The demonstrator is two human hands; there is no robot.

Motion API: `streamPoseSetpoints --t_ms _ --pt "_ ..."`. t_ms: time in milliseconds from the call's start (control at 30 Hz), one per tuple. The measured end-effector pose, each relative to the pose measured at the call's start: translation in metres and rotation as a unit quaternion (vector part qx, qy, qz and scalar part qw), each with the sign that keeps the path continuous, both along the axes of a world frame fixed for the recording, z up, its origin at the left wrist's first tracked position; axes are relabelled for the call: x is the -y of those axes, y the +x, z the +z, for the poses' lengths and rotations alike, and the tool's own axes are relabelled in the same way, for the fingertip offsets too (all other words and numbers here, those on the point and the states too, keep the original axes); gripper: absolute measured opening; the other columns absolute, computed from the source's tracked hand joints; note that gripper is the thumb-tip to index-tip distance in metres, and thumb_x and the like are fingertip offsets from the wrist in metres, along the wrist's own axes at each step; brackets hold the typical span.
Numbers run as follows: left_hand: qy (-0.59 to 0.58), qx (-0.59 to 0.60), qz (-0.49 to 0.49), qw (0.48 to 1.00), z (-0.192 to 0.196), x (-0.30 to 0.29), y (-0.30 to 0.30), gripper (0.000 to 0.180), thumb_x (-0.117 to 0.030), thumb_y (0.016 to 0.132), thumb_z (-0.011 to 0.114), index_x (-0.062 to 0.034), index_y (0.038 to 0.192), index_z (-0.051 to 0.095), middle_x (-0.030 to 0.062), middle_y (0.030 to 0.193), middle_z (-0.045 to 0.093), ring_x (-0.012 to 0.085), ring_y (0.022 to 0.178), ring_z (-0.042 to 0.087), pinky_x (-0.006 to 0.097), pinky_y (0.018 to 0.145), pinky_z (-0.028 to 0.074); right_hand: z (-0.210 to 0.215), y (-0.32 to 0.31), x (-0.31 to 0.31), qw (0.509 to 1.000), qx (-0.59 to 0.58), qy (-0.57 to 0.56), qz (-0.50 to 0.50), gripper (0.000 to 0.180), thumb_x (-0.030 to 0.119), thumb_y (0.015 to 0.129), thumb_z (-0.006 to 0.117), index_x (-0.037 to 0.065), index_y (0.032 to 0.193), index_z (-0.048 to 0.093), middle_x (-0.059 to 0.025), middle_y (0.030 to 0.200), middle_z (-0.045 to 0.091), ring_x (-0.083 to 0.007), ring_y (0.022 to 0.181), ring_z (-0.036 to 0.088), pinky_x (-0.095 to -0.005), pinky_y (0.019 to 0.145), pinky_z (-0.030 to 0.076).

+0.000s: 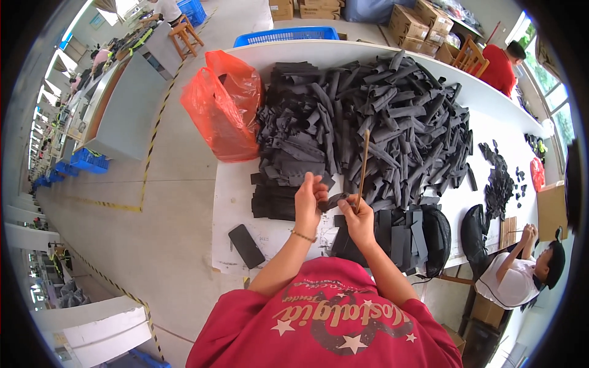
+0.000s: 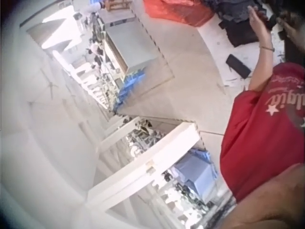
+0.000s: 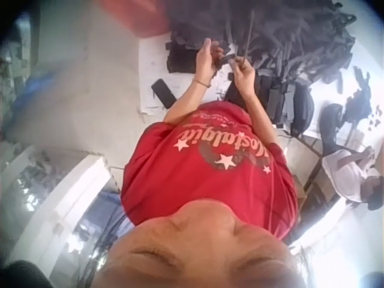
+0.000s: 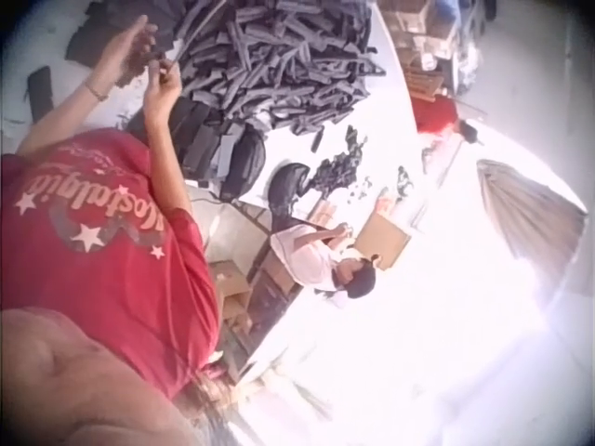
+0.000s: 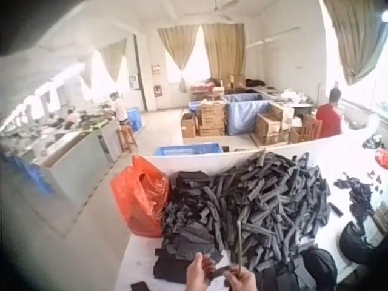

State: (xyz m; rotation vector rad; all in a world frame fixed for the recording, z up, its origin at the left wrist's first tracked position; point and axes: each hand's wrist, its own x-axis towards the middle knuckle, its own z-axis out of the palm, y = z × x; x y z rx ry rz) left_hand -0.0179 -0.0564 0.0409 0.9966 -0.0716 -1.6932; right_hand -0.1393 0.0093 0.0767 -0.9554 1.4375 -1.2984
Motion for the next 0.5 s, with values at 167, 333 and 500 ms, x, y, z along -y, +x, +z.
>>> streamPoseSetpoints --t_ms 167,333,500 --pt "-0.224 0.158 -0.432 0.860 0.026 -0.013 0.011 0.023 -0.024 0.098 0.052 -0.0016 0.098 0.055 -0.0011 0.074 0.055 0.0073 0.065 0.054 0.022 0.057 0.044 -0.017 -0.011 0.017 0.987 -0.143 -0.073 -0.009 0.013 0.010 0.088 0.066 0.001 0.080 0.060 0.0055 0.063 0.046 -0.0055 0.056 0.038 -0.0243 0.049 0.033" --pt "-0.235 0.223 -0.445 0.835 0.011 -0.052 -0.004 0.028 -0.023 0.100 0.039 -0.0049 0.082 0.050 0.0004 0.060 0.047 0.0086 0.046 0.045 0.025 0.044 0.038 0.016 -0.048 0.060 0.975 0.060 -0.052 -0.206 0.015 0.012 0.093 0.059 0.005 0.079 0.059 0.0059 0.063 0.046 -0.0037 0.053 0.039 -0.0219 0.048 0.032" --pt "-0.303 0.305 -0.305 0.850 -0.029 -0.059 0.016 0.026 -0.019 0.098 0.039 -0.0039 0.085 0.055 0.0056 0.071 0.055 0.0110 0.058 0.051 0.023 0.057 0.044 0.066 -0.093 0.107 0.995 -0.033 -0.060 -0.068 0.020 0.023 0.095 0.060 0.007 0.082 0.058 0.0088 0.063 0.043 -0.0010 0.053 0.036 -0.0198 0.047 0.026"
